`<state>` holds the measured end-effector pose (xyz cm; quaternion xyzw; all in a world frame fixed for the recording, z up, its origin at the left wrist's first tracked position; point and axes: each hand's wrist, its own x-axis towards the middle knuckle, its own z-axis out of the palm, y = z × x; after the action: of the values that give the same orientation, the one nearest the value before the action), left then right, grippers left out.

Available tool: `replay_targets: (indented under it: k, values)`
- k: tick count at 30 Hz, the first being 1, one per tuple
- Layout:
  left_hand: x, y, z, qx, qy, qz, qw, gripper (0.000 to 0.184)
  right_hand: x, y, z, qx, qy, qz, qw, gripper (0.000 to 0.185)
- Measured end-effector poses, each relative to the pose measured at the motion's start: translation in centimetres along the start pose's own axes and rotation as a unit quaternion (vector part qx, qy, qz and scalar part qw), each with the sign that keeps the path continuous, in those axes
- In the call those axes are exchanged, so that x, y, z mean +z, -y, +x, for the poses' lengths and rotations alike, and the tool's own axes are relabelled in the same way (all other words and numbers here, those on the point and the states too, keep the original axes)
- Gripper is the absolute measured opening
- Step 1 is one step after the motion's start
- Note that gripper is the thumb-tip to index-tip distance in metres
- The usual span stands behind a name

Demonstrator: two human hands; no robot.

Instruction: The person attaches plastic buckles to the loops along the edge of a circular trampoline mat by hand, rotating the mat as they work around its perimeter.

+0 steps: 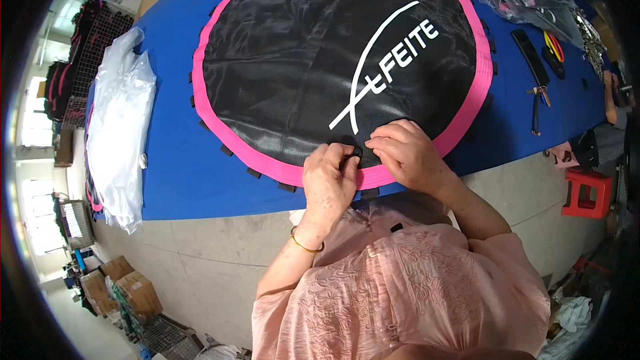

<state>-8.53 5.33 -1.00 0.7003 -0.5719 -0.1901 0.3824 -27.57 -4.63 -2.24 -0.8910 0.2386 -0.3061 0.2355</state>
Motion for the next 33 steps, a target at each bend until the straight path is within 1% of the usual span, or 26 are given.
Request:
replay_targets:
  k: [1,2,4,6,8,9,10,12,13,16,18,20,22,27,29,33]
  values:
    - [-0.1,-0.3,0.0,-0.020,0.008,-0.002,1.000,0.018,0.0,0.0,0.0,0.001,-0.001,0.003,1.000,0.018]
    - [-0.1,0.0,0.2,-0.019,0.006,-0.001,1.000,0.018,-0.1,0.0,0.0,-0.001,-0.001,0.003,1.000,0.018]
    - [-0.7,1.2,0.5,-0.033,-0.028,0.032,0.999,0.018,-0.1,0.0,0.0,-0.001,-0.001,0.006,1.000,0.018]
    - [-2.0,2.9,1.1,-0.069,-0.043,0.048,0.996,0.019,-0.1,0.1,0.0,-0.006,-0.006,0.006,1.000,0.017]
    - [-3.5,4.3,1.8,-0.078,-0.081,0.063,0.992,0.017,-0.1,0.3,0.3,-0.008,-0.010,-0.004,1.000,0.017]
    - [-4.1,5.0,2.2,-0.090,-0.099,0.065,0.989,0.016,-0.2,0.4,0.3,-0.002,-0.008,0.003,1.000,0.016]
    - [-4.4,6.5,2.5,-0.073,-0.130,0.066,0.987,0.015,-0.4,0.4,0.3,0.005,-0.007,0.008,1.000,0.016]
    - [-5.9,6.2,3.6,-0.109,-0.141,0.059,0.982,0.014,-0.2,0.1,0.2,0.000,-0.010,0.001,1.000,0.016]
    - [-6.2,7.0,3.8,-0.126,-0.139,0.027,0.982,0.014,0.0,0.1,0.1,-0.003,-0.010,-0.004,1.000,0.016]
    - [-6.2,7.8,3.9,-0.122,-0.131,0.014,0.984,0.016,-0.2,0.3,0.3,0.000,-0.009,-0.003,1.000,0.016]
    - [-6.1,6.5,3.7,-0.129,-0.113,0.032,0.985,0.015,-0.1,0.4,0.3,0.001,-0.011,0.001,1.000,0.016]
    - [-5.8,6.5,3.5,-0.134,-0.114,0.001,0.984,0.015,-0.2,0.3,0.4,0.008,-0.007,-0.002,1.000,0.016]
    - [-5.7,7.1,3.5,-0.093,-0.127,0.084,0.984,0.015,-0.4,0.5,0.5,0.009,-0.004,0.018,1.000,0.017]
    - [-6.0,7.1,3.3,-0.096,-0.135,0.092,0.982,0.016,-0.4,0.5,0.4,0.004,-0.009,0.010,1.000,0.017]
    - [-5.8,6.6,3.0,-0.074,-0.141,0.127,0.979,0.016,-0.4,0.4,0.4,0.005,-0.009,0.011,1.000,0.017]
    - [-5.3,6.8,2.9,-0.057,-0.158,0.133,0.977,0.017,-0.5,0.4,0.3,0.006,-0.003,0.012,1.000,0.018]
